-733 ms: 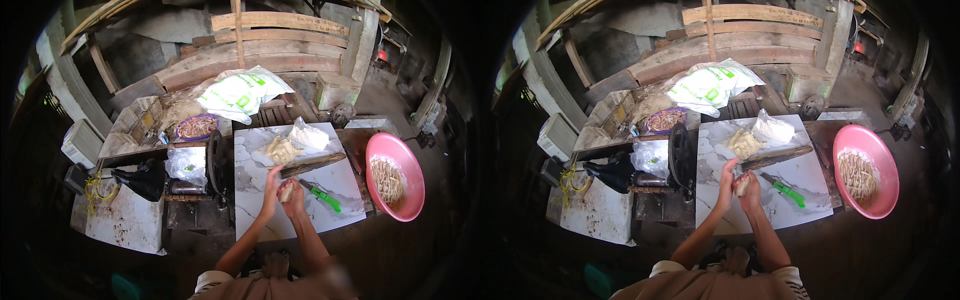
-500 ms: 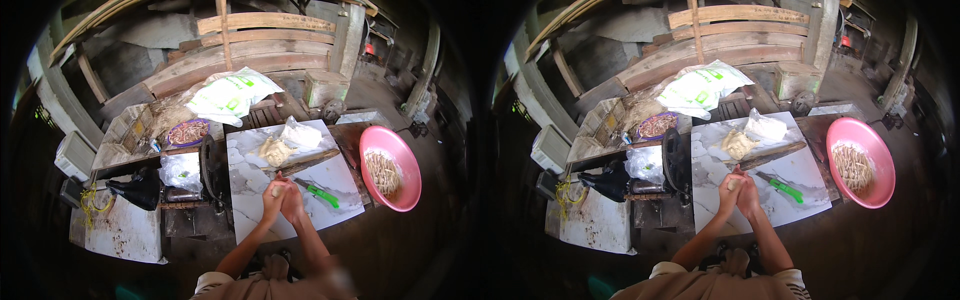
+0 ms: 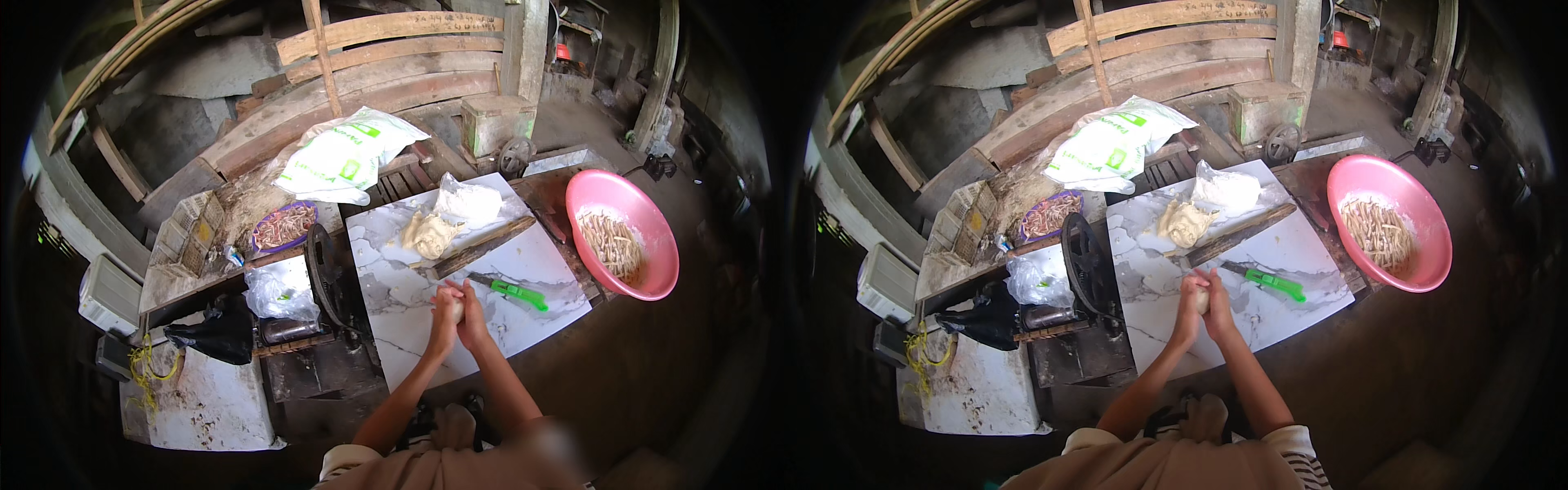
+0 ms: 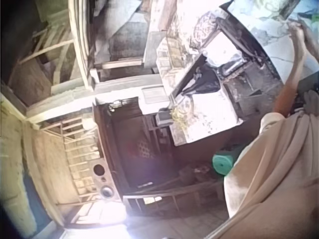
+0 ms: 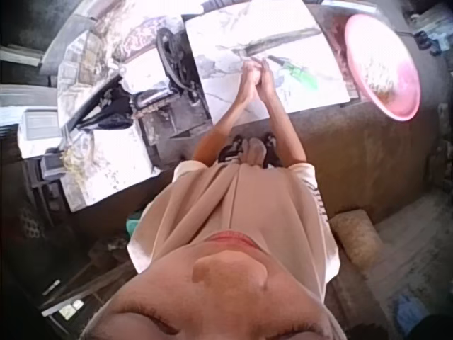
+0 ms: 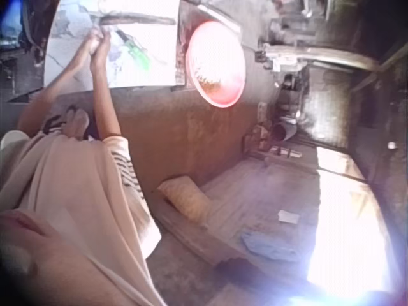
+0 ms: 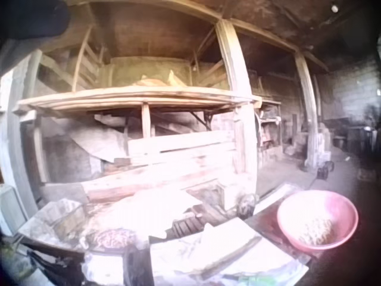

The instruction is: The person kneads dough on a white marble table, rolls it into a log, and cuts it into small pieces. They then roll each piece flat with a wooden rolling pin and cut the flattened dough into strips using a green utility knife. The strips are placed into a pink bowl.

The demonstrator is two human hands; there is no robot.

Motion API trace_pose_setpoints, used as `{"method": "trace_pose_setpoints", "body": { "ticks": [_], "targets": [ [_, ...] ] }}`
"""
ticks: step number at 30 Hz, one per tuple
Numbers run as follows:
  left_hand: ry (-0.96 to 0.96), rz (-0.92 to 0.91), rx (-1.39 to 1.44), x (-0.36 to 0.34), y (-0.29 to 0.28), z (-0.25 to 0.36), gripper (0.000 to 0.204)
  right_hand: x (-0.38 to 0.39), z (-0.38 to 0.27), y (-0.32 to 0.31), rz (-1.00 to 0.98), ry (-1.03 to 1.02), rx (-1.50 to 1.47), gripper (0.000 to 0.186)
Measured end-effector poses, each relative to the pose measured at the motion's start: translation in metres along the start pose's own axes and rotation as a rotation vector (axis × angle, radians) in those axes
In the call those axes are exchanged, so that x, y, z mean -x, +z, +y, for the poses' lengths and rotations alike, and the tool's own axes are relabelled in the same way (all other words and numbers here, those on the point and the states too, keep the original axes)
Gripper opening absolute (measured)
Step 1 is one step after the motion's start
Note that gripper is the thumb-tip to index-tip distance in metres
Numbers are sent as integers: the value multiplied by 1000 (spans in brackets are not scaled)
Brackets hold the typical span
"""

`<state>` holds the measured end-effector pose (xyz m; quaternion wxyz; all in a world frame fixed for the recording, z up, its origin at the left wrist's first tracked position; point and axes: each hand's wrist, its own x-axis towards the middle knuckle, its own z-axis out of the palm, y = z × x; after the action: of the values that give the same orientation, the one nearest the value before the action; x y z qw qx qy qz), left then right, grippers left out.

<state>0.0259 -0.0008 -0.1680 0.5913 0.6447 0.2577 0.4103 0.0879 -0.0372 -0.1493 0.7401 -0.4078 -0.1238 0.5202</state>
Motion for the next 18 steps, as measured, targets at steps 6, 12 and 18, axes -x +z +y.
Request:
{"method": "trace_pose_setpoints", "body": {
  "ticks": [6, 12, 18],
  "targets": [
    [12, 172, -358, 9, -11, 17, 83, 25, -8, 31, 51, 24, 195, 44],
    [-42, -13, -486, 2, -22, 40, 95, 14, -23, 12, -77, 222, 88, 35],
    [-377, 208, 441, -12, -24, 60, 81, 23, -29, 32, -264, -214, 395, 34]
  ]
}}
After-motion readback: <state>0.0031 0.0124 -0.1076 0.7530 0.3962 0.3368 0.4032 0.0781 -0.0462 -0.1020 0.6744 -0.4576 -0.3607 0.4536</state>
